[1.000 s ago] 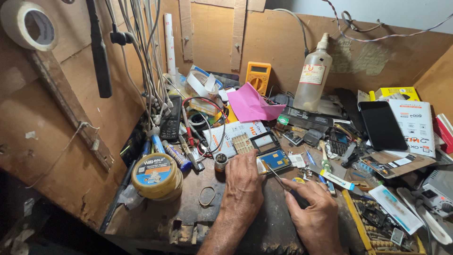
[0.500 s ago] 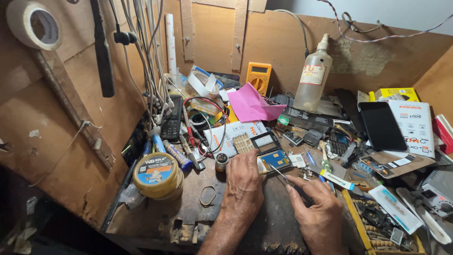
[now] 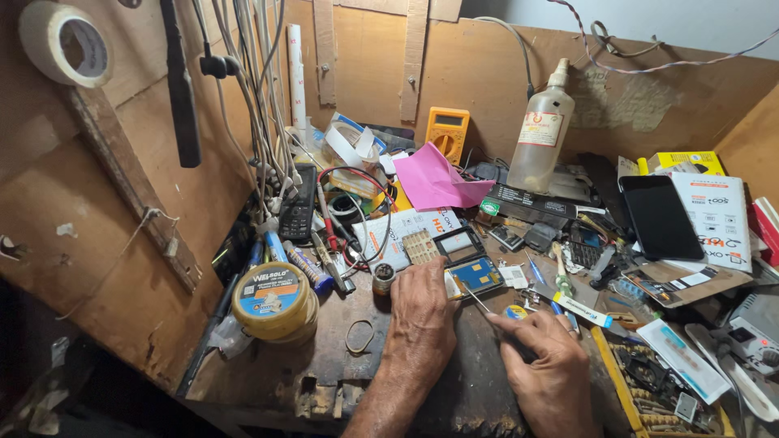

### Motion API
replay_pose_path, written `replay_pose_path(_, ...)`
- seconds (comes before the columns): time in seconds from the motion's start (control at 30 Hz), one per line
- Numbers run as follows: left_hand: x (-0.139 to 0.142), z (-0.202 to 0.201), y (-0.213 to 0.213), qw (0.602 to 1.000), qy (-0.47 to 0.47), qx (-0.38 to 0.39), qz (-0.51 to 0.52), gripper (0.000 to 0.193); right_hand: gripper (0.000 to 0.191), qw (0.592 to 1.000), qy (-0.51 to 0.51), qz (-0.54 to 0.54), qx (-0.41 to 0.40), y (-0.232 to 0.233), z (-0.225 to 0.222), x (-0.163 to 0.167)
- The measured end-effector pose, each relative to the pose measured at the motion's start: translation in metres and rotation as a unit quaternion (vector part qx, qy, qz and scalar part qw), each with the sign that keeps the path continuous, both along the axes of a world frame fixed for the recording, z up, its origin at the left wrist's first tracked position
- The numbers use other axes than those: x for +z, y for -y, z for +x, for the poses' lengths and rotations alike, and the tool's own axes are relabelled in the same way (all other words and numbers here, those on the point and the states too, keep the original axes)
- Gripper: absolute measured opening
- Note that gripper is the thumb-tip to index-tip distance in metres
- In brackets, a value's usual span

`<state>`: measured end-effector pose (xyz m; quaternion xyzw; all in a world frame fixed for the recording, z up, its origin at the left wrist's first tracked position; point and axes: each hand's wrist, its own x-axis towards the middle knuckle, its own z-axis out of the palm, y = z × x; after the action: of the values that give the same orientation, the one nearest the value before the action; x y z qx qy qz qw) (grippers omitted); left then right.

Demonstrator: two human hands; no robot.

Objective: The person disassembles a small electronic device, removes the back cover, and uses a screwdriver to work on the internal circuit board. The person then applies a substance from a small container to the circuit board using a brush.

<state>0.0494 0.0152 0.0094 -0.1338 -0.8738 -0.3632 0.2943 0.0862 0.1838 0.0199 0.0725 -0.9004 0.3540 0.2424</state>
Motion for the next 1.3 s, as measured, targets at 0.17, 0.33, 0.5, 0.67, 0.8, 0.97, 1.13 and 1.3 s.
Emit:
replay_pose_path(0.17, 0.001, 0.000, 0.000, 1.000, -0.007, -0.003, 0.002, 0.070, 0.040, 1.000, 0.011, -0.008, 0.010, -0.002, 0.003, 0.005)
replay_pose_path(0.33, -0.001, -0.001, 0.000, 1.000, 0.001, -0.002, -0.001, 0.070, 0.043, 1.000, -0.023, -0.012, -0.001, -0.001, 0.003, 0.003)
replay_pose_path(0.5, -0.003, -0.002, 0.000, 1.000, -0.015, 0.004, -0.005, 0.073, 0.042, 0.999, -0.030, -0.013, 0.012, 0.004, 0.000, -0.002)
replay_pose_path(0.67, -0.004, -0.004, 0.000, 1.000, -0.022, 0.005, -0.003, 0.073, 0.037, 0.999, -0.035, 0.026, 0.007, 0.000, 0.007, 0.008)
replay_pose_path(0.8, -0.005, -0.003, 0.000, 1.000, -0.019, 0.003, -0.005, 0.072, 0.033, 0.994, 0.029, -0.028, -0.100, -0.003, 0.009, 0.017)
replay_pose_path(0.97, -0.004, -0.003, 0.000, 1.000, -0.012, 0.006, -0.006, 0.072, 0.026, 0.989, 0.012, -0.032, -0.145, -0.019, -0.010, 0.016)
replay_pose_path(1.13, -0.004, -0.004, 0.000, 1.000, -0.021, 0.004, -0.017, 0.069, 0.022, 0.971, -0.093, 0.136, -0.173, -0.037, -0.030, 0.005)
replay_pose_path(1.3, -0.005, -0.006, 0.000, 1.000, -0.022, 0.005, -0.019, 0.070, 0.022, 0.971, -0.085, 0.153, -0.165, -0.037, -0.042, 0.000)
